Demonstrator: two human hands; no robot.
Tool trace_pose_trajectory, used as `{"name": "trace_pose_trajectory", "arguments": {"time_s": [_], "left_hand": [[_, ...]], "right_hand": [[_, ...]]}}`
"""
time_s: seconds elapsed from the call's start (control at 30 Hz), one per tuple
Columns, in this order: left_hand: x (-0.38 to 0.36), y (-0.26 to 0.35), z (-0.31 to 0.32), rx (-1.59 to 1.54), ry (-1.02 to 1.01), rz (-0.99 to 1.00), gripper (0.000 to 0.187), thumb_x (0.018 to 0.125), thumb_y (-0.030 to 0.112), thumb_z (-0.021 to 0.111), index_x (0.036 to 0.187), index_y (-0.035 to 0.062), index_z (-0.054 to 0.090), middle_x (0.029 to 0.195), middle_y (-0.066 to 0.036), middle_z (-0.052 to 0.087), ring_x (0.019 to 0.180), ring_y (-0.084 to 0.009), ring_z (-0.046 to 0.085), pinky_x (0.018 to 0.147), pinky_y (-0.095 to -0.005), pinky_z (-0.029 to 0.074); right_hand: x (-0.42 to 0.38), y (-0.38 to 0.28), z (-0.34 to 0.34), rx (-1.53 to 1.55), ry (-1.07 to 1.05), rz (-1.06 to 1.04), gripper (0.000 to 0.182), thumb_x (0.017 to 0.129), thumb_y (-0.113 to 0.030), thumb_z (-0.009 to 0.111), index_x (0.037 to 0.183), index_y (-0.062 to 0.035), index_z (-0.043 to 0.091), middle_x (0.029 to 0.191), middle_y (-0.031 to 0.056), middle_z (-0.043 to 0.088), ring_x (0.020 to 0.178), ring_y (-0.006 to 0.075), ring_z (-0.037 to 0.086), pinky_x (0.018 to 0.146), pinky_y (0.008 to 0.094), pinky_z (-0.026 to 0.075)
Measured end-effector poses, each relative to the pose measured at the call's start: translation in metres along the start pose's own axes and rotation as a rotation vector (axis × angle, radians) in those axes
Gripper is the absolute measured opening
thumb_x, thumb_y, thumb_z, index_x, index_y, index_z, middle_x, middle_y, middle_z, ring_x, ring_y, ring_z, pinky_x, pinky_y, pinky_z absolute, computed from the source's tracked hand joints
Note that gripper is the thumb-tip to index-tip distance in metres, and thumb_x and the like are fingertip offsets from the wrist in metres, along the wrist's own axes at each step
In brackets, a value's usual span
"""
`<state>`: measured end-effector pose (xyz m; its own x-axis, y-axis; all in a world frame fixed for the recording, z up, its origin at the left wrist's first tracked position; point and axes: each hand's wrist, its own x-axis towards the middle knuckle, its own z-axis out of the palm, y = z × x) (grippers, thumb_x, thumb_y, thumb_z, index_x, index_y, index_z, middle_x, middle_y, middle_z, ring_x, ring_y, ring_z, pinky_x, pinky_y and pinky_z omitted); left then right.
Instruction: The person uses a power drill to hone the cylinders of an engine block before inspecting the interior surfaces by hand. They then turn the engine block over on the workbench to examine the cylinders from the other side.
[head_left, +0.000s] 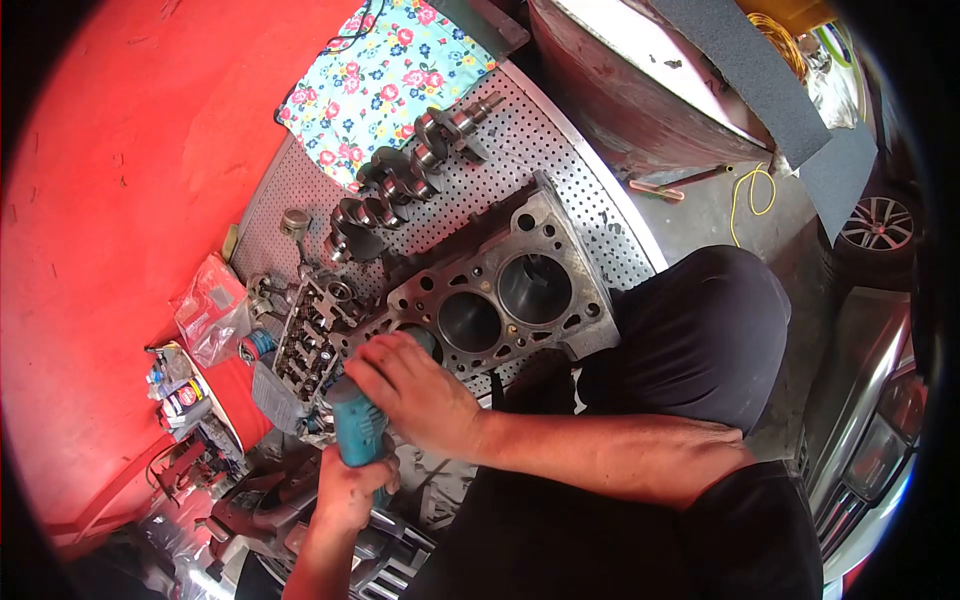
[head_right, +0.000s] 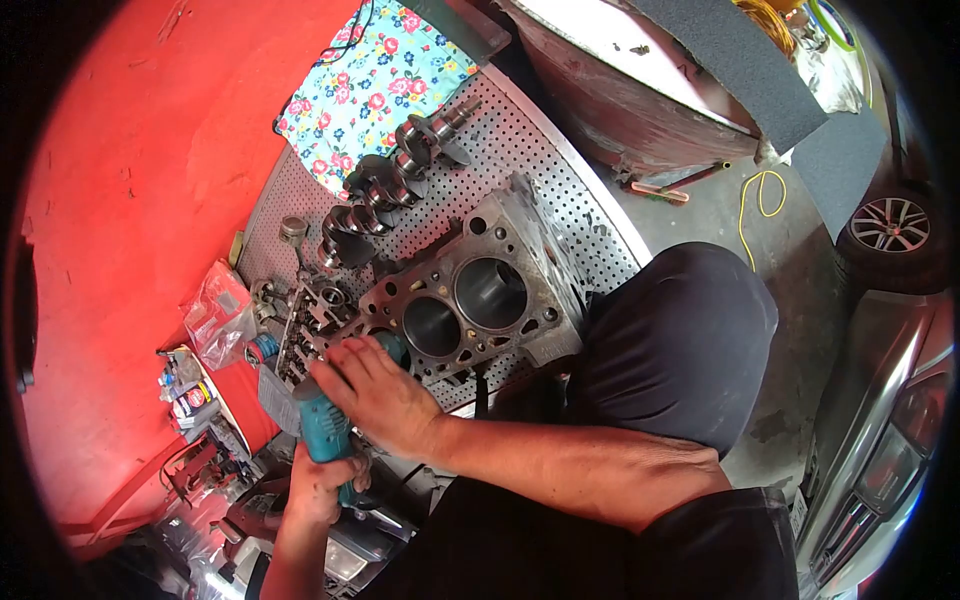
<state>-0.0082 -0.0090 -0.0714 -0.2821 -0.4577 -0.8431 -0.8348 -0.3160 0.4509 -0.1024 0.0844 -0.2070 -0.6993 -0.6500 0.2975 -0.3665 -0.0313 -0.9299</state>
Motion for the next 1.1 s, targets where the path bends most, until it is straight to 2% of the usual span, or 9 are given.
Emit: {"name": "trace_pose_trajectory", "arguments": {"time_s": [0.23,0.4,0.6,0.7,0.77,0.87,0.97,1.1], "left_hand": [[-0.038,0.005,-0.011,0.103,0.047,0.028,0.017,0.076,-0.005,0.063,0.092,-0.0049,0.066,0.073,-0.007,0.065,0.061,-0.0157,0.061,0.059,-0.0309,0.049],[-0.056,0.016,-0.008,0.018,0.040,0.007,0.020,0.079,-0.007,0.065,0.099,-0.0050,0.065,0.080,-0.007,0.066,0.065,-0.0151,0.061,0.060,-0.0297,0.049],[-0.070,0.018,-0.010,0.020,0.076,-0.004,0.022,0.078,-0.008,0.065,0.100,-0.0053,0.065,0.081,-0.007,0.066,0.066,-0.0152,0.061,0.060,-0.0301,0.049],[-0.077,0.019,-0.010,0.065,0.107,-0.004,0.021,0.079,-0.007,0.067,0.099,-0.0046,0.066,0.081,-0.006,0.066,0.066,-0.0147,0.061,0.060,-0.0302,0.050],[-0.081,0.019,-0.012,0.102,0.132,-0.006,0.019,0.079,-0.006,0.068,0.098,-0.0041,0.066,0.080,-0.005,0.066,0.067,-0.0142,0.061,0.061,-0.0300,0.050],[-0.084,0.009,-0.016,0.161,0.154,0.051,0.032,0.070,-0.004,0.062,0.101,-0.0061,0.059,0.073,-0.011,0.062,0.057,-0.0218,0.059,0.054,-0.0334,0.048],[-0.088,0.006,-0.014,0.008,0.150,0.075,0.032,0.070,-0.005,0.061,0.101,-0.0063,0.059,0.073,-0.011,0.061,0.056,-0.0219,0.058,0.054,-0.0335,0.047],[-0.090,0.017,-0.009,0.099,0.164,0.011,0.028,0.072,-0.005,0.064,0.100,-0.0056,0.062,0.075,-0.009,0.063,0.060,-0.0190,0.059,0.056,-0.0322,0.048]], "right_hand": [[0.004,-0.027,-0.007,0.042,-0.034,-0.070,0.058,0.081,-0.011,0.064,0.137,-0.0026,0.052,0.130,0.0201,0.055,0.123,0.0419,0.054,0.111,0.0572,0.044],[0.006,-0.037,-0.007,0.093,-0.035,-0.086,0.058,0.081,-0.012,0.064,0.138,-0.0048,0.052,0.130,0.0197,0.055,0.121,0.0415,0.055,0.110,0.0565,0.045],[0.008,-0.046,-0.011,0.090,-0.069,-0.116,0.053,0.087,-0.017,0.061,0.137,-0.0051,0.052,0.129,0.0208,0.057,0.122,0.0420,0.057,0.113,0.0542,0.044],[0.009,-0.050,-0.009,0.118,-0.027,-0.138,0.055,0.082,-0.015,0.063,0.136,-0.0057,0.055,0.130,0.0194,0.055,0.118,0.0411,0.056,0.104,0.0560,0.049],[0.010,-0.052,-0.008,0.119,-0.028,-0.154,0.054,0.083,-0.015,0.063,0.135,-0.0059,0.056,0.131,0.0196,0.054,0.118,0.0409,0.057,0.104,0.0557,0.049],[0.011,-0.056,-0.010,0.142,-0.025,-0.168,0.053,0.083,-0.015,0.063,0.134,-0.0062,0.056,0.131,0.0199,0.054,0.117,0.0409,0.057,0.104,0.0553,0.049],[0.011,-0.059,-0.011,0.150,-0.017,-0.180,0.053,0.083,-0.015,0.063,0.134,-0.0060,0.056,0.131,0.0201,0.054,0.117,0.0411,0.057,0.104,0.0554,0.049],[0.011,-0.058,-0.011,0.147,-0.025,-0.185,0.054,0.083,-0.015,0.063,0.135,-0.0050,0.056,0.131,0.0204,0.054,0.118,0.0415,0.057,0.105,0.0554,0.049]]}}
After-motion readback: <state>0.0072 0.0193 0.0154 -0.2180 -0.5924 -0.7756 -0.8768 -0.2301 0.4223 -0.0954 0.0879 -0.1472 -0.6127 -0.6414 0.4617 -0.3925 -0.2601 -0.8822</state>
